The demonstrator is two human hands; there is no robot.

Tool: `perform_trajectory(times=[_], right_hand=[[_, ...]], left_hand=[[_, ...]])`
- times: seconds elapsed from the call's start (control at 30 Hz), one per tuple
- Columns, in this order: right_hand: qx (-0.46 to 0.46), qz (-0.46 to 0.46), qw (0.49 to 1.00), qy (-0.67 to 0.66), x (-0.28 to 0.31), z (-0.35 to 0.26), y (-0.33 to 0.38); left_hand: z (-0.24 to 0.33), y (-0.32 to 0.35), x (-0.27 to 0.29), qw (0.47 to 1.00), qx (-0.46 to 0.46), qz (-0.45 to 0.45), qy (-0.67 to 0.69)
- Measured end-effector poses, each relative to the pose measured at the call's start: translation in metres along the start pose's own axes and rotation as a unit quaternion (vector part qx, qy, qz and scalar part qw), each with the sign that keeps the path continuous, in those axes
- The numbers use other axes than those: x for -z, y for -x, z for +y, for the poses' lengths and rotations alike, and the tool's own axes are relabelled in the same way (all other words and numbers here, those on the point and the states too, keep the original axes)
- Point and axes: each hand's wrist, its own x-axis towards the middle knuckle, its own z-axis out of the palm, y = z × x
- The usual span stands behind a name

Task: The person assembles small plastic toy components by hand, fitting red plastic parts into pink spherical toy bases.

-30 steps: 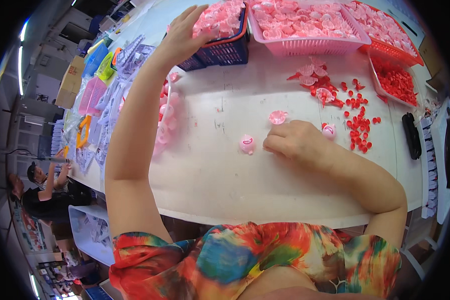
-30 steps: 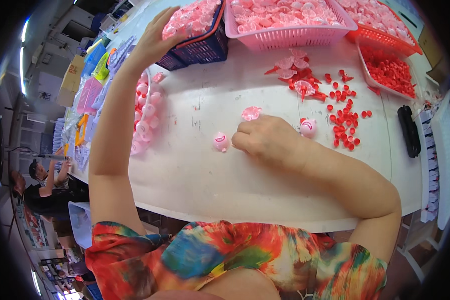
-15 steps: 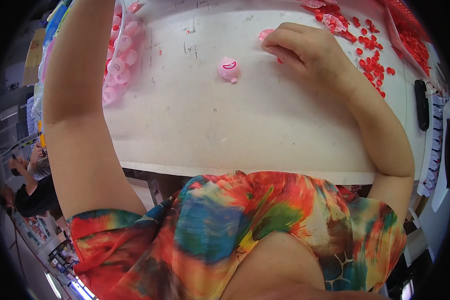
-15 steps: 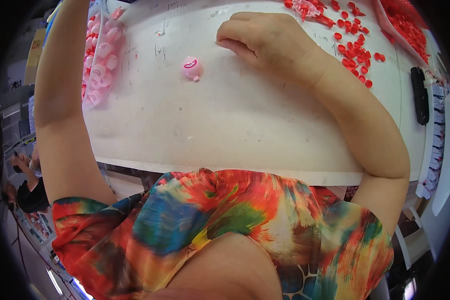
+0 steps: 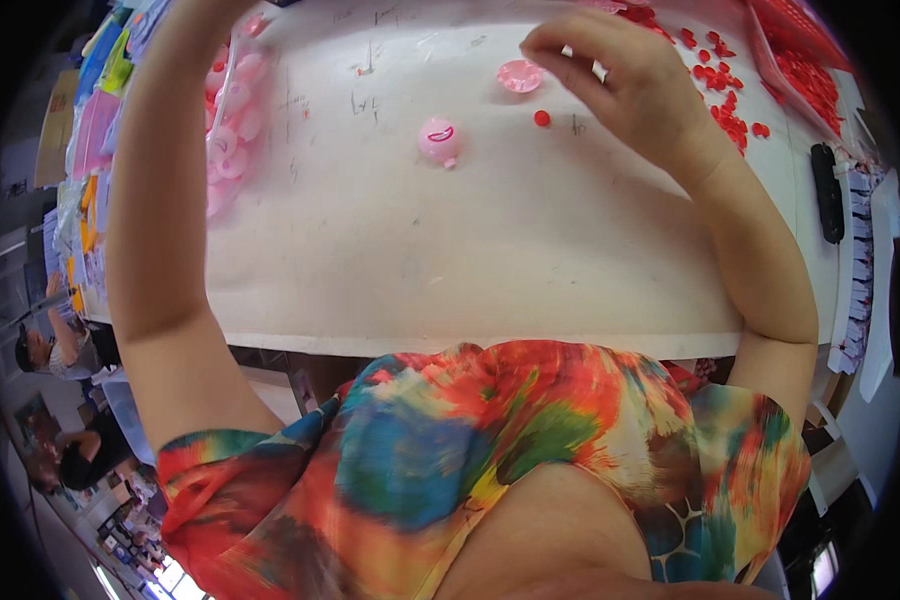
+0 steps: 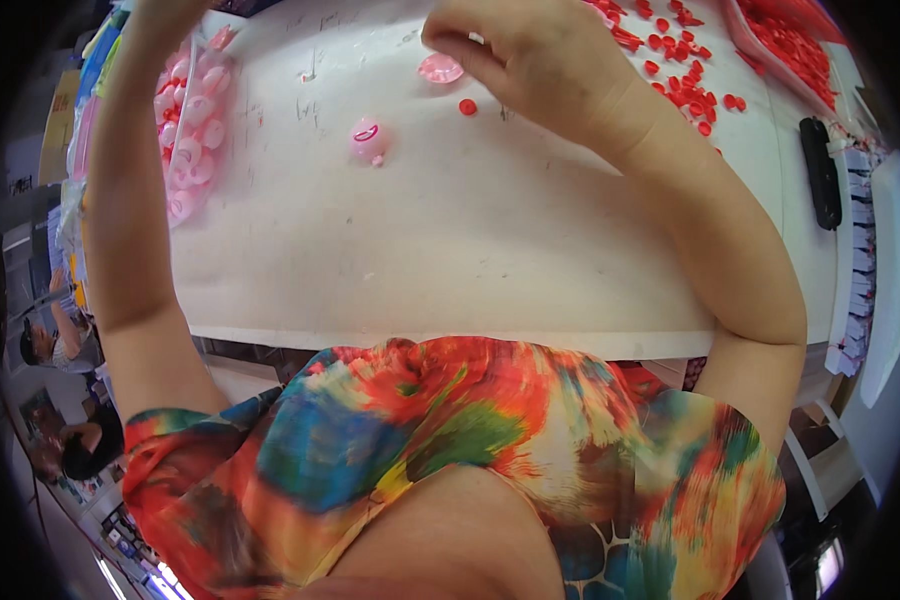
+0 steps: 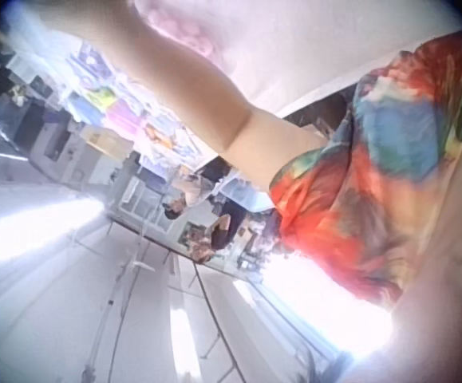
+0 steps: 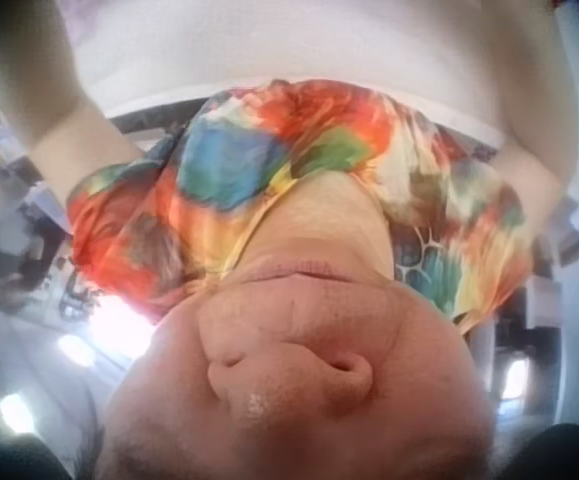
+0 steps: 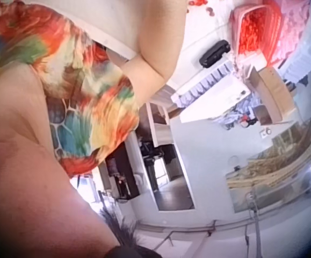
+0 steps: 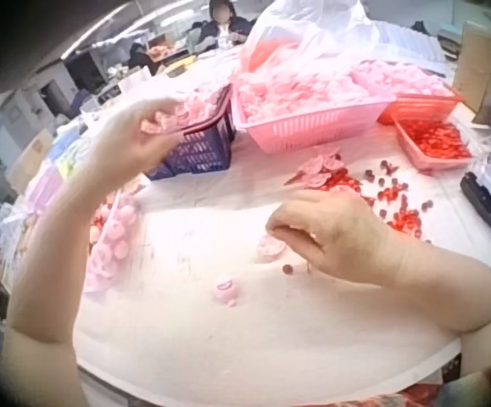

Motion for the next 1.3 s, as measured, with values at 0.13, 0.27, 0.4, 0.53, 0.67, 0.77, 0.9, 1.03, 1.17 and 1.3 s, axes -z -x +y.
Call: perform_trajectory(times=[0.13, 0.27, 0.4, 0.53, 0.67, 0.77, 0.9, 1.03, 1.17, 1.3], right_hand=[[-0.043, 0.087, 0.995, 0.012, 0.03, -0.009, -0.016], [-0.156, 0.156, 0.959, -0.18, 0.055, 0.01, -0.016], [-0.23, 0.144, 0.927, -0.259, 0.068, 0.014, -0.014], [-0.258, 0.064, 0.947, -0.18, 0.073, 0.024, -0.015], [-0.326, 0.054, 0.935, -0.131, 0.084, 0.026, -0.014], [-0.222, 0.084, 0.968, 0.08, 0.091, 0.062, -0.004], [-0.185, 0.178, 0.96, 0.114, 0.108, 0.083, 0.005], [-0.199, 0.178, 0.957, 0.112, 0.121, 0.092, -0.01], [-0.219, 0.072, 0.946, 0.226, 0.112, 0.122, -0.043], [-0.266, -0.034, 0.896, 0.353, 0.101, 0.142, -0.076]], left_hand=[[0.042, 0.101, -0.025, 0.985, -0.044, -0.158, 0.044], [0.072, 0.133, -0.035, 0.969, 0.036, -0.238, 0.056], [0.068, 0.135, -0.041, 0.963, 0.073, -0.236, 0.111], [0.067, 0.126, -0.05, 0.972, 0.074, -0.167, 0.15], [0.07, 0.106, -0.05, 0.86, 0.223, -0.206, 0.411], [0.075, 0.099, -0.049, 0.73, 0.265, -0.209, 0.594], [0.081, 0.103, -0.052, 0.601, 0.272, -0.189, 0.727], [0.077, 0.107, -0.057, 0.585, 0.287, -0.189, 0.735], [0.072, 0.105, -0.059, 0.553, 0.315, -0.178, 0.75], [0.064, 0.105, -0.059, 0.52, 0.349, -0.164, 0.762]])
